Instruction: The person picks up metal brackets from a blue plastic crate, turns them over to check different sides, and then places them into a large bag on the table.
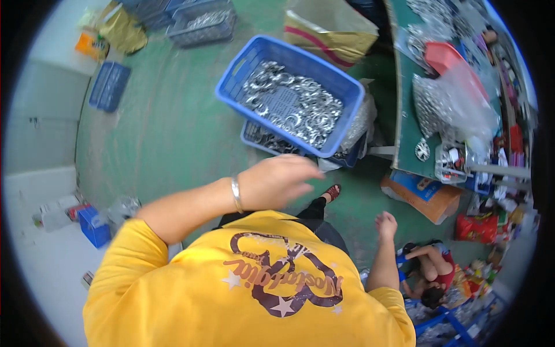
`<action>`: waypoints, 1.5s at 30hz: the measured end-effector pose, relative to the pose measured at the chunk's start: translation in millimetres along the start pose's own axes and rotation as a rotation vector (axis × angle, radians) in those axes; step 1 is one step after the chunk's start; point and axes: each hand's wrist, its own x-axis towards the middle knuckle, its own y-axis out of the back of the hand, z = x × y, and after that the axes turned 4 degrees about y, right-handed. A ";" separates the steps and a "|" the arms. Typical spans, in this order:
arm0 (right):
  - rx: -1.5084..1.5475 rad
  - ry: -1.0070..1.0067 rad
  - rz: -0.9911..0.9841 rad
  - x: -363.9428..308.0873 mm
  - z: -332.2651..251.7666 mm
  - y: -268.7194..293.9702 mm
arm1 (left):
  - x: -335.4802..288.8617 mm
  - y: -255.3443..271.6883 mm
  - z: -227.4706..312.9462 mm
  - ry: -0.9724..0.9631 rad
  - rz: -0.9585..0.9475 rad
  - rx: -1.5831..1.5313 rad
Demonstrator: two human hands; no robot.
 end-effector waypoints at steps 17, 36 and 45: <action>-0.389 0.006 -0.316 -47.2 -88.5 -258.5 | -88.8 214.6 58.6 -0.047 -0.242 0.014; 0.071 -0.241 -0.250 111.3 -126.5 -330.2 | -37.1 112.1 -470.3 1.464 0.171 0.273; -0.186 0.137 -0.238 -41.3 -219.9 -362.0 | -83.1 140.7 -553.6 1.450 0.227 0.204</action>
